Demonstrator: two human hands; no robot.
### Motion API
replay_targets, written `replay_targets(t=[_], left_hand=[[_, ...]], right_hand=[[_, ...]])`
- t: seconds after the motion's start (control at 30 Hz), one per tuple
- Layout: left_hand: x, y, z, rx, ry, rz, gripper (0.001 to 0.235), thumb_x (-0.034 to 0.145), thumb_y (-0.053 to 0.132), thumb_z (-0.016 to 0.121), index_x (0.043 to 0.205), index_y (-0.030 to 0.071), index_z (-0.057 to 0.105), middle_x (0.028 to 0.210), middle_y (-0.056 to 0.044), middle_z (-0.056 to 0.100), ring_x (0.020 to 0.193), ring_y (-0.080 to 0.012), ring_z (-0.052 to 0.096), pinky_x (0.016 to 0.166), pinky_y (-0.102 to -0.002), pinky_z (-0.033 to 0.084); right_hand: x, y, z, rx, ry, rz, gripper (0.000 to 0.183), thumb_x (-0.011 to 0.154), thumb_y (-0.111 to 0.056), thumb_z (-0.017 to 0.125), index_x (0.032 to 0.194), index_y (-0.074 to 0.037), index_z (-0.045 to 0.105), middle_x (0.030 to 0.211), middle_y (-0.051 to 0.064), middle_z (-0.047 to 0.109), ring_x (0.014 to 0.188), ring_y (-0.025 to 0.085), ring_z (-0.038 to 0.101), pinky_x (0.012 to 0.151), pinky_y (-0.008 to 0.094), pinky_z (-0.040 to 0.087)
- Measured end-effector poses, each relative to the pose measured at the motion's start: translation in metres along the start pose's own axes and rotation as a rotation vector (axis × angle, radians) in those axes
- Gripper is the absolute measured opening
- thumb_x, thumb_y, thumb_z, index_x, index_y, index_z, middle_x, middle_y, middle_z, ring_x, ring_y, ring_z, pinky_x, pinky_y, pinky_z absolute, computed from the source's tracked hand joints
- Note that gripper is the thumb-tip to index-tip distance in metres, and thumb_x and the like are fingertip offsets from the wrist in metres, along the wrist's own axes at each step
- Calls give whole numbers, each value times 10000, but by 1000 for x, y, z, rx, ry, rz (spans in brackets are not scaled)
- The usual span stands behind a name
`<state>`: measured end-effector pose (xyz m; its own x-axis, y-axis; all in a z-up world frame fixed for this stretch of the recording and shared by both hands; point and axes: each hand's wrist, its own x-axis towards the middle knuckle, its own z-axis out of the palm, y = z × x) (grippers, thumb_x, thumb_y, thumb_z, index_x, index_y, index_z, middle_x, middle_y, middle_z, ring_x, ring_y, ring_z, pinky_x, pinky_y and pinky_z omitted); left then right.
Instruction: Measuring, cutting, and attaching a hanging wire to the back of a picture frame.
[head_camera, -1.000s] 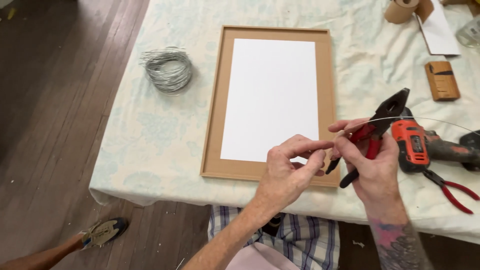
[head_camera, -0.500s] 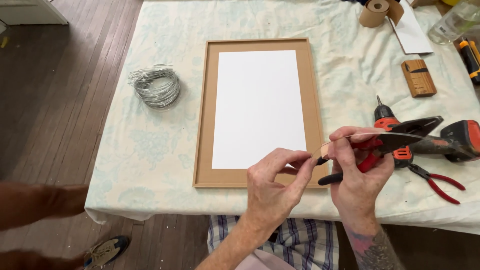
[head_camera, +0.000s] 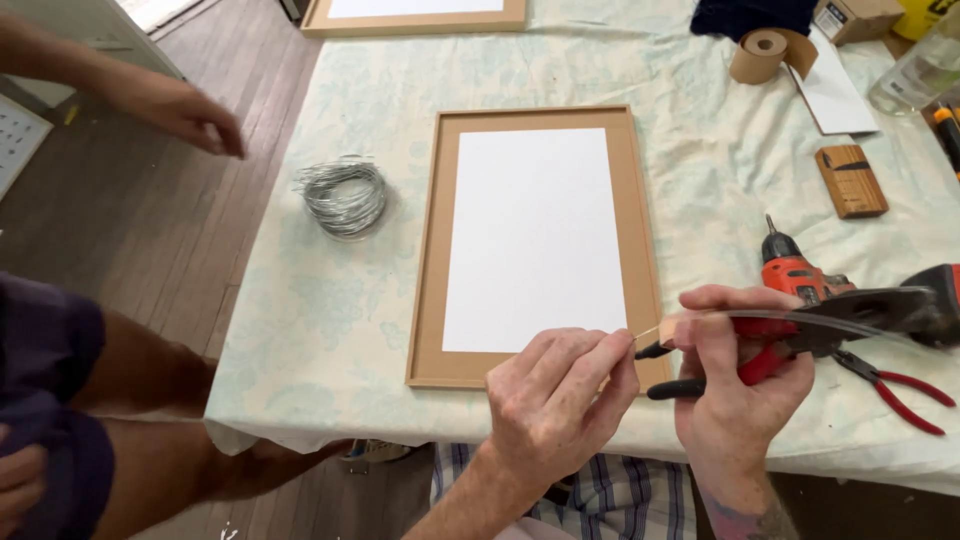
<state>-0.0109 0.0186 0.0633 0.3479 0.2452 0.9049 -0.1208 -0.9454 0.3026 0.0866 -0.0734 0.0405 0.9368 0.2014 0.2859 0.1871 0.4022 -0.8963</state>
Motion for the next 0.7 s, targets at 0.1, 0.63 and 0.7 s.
replay_targets(t=[0.1,0.63,0.7], left_hand=[[17,9,-17,20,-12,21,80,955,-12,724,1023,-18,682,833,-96,697,693,-219,695,635,-306,597],[71,54,-67,133,-57,328,88,1017,38,645,1009,-23,709,882,-112,726,748,-224,755,652,-317,619],[74,59,-70,138,-87,323,97,1028,53,636,1025,-15,706,894,-105,718,771,-220,753,633,-310,583]], right_hand=[[-4,9,-9,86,-178,-21,234,1091,-213,529,1128,15,564,1078,208,694,707,152,595,679,298,566],[6,-3,15,-488,-437,-518,192,1013,-119,555,1194,-80,607,1200,83,684,952,167,682,853,280,576],[19,-11,23,-491,-392,-663,160,1064,-170,519,1153,-55,586,1177,141,650,1028,230,664,909,324,552]])
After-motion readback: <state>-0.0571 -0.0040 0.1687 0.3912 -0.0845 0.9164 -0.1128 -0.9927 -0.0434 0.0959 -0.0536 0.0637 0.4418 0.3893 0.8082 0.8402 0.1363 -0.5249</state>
